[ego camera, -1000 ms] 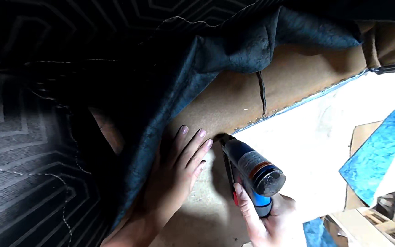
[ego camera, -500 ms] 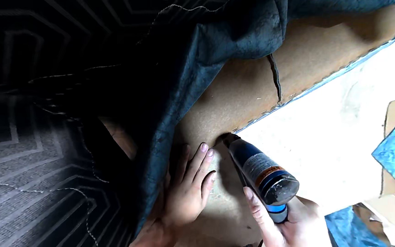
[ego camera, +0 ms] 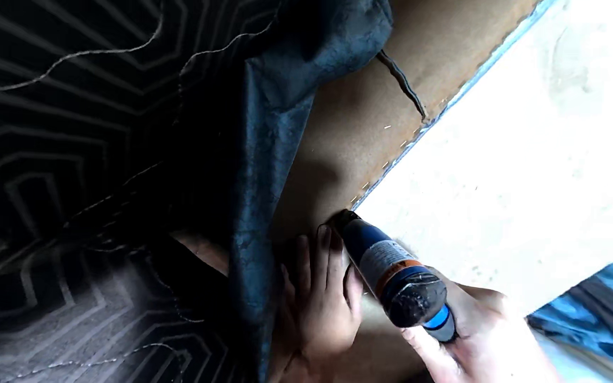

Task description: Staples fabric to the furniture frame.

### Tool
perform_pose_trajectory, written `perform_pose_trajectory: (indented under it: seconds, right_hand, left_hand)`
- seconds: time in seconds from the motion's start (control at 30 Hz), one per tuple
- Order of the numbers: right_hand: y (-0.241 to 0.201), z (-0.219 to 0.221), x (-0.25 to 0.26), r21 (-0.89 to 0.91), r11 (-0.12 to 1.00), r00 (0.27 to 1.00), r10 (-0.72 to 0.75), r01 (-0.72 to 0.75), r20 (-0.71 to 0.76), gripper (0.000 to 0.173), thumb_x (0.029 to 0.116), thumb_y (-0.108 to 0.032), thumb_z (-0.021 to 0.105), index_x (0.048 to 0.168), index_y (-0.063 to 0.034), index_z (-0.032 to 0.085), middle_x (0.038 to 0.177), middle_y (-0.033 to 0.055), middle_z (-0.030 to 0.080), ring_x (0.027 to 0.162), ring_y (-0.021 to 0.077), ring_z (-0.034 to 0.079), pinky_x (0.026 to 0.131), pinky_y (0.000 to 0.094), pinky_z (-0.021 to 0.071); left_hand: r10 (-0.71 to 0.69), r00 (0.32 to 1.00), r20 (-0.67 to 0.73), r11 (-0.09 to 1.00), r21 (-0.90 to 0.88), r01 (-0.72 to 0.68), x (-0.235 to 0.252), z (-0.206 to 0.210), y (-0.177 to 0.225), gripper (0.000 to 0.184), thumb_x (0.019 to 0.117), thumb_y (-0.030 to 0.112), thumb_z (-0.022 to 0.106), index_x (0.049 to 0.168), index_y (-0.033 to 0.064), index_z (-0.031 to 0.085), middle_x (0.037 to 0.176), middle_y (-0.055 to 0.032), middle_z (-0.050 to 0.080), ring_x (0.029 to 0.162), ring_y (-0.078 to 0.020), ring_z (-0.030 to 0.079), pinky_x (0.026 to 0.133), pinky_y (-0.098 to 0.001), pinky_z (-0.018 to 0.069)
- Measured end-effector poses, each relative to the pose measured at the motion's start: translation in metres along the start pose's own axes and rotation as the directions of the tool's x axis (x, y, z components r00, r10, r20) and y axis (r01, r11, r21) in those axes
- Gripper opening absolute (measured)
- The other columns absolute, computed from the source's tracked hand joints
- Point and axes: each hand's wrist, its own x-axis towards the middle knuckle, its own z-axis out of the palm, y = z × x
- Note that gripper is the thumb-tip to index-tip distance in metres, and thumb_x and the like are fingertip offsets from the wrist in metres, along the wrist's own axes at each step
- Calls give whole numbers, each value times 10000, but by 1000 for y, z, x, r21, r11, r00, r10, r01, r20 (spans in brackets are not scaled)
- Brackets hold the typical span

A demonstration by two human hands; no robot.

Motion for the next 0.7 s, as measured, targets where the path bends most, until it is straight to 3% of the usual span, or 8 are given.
perform_pose_trajectory:
  seconds: [0.07, 0.2, 0.27, 0.33, 0.43, 0.53, 0.63, 0.7]
  right_hand:
    - [-3, 3, -3, 12, 1000, 1000, 1, -2, 11, 483, 975, -451, 625, 1197, -26, 685, 780, 67, 722, 652, 92, 677, 557, 271, 550]
    - [-12, 10, -10, 11, 1000, 999, 13, -14, 37, 474, 955, -414, 652, 1188, -3, 685, 785, 103, 730, 652, 142, 694, 555, 305, 559]
    - [-14, 11, -11, 2, 1000, 999, 31, -31, 45, 476, 950, -411, 655, 1182, 3, 685, 780, 107, 731, 640, 147, 692, 551, 311, 558]
    - [-14, 12, -11, -8, 999, 998, 33, -33, 50, 458, 952, -401, 649, 1170, 0, 682, 780, 104, 729, 643, 135, 687, 558, 306, 555]
    - [-15, 13, -12, -14, 999, 998, 34, -33, 54, 462, 965, -402, 631, 1176, 7, 684, 797, 117, 737, 656, 155, 699, 571, 326, 560]
    - [-23, 12, -13, 28, 998, 995, 51, -54, 90, 511, 992, -408, 622, 1218, 46, 682, 877, 168, 756, 734, 217, 738, 652, 368, 592]
    - [-27, 17, -18, 38, 998, 992, 44, -49, 117, 520, 994, -404, 616, 1215, 63, 677, 896, 185, 759, 756, 223, 746, 676, 367, 598]
    - [-28, 20, -20, 34, 999, 994, 37, -41, 107, 534, 1000, -421, 598, 1211, 64, 674, 892, 189, 756, 751, 227, 743, 665, 369, 594]
  left_hand:
    - [6, 999, 48, 1000, 28, -7, -2, -4, 0, 514, 1003, 472, 428, 1365, 185, 654, 1509, -17, 563, 1474, -290, 412, 1180, -590, 273]
    - [-44, 999, 26, 997, -58, 46, -8, -20, 1, 544, 994, 445, 433, 1248, 61, 723, 1317, -119, 698, 1275, -272, 615, 1088, -478, 418]
    - [-112, 994, -1, 980, -163, 111, -16, -18, 0, 594, 990, 488, 479, 1304, 23, 676, 1346, -204, 660, 1305, -315, 591, 1107, -453, 415]
    - [-164, 986, 3, 946, -285, 158, -37, 0, -5, 715, 998, 559, 501, 1443, 0, 530, 1484, -269, 504, 1428, -303, 443, 1206, -404, 305]
    - [-183, 979, 92, 889, -410, 205, -51, 1, -9, 679, 1000, 470, 551, 1475, -13, 505, 1533, -303, 441, 1447, -325, 445, 1196, -414, 371]
    - [-193, 964, 182, 770, -581, 264, -50, -27, -11, 568, 1041, 372, 500, 1442, -29, 521, 1492, -275, 498, 1435, -242, 470, 1190, -358, 406]
    - [-277, 942, 188, 587, -743, 321, -56, -49, -14, 445, 1078, 296, 489, 1248, -107, 568, 1329, -244, 620, 1309, -102, 564, 1120, -257, 445]
    - [-303, 928, 215, 400, -855, 329, -59, -57, -19, 397, 1108, 303, 429, 1236, -58, 532, 1437, -172, 549, 1358, -48, 500, 1149, -249, 407]
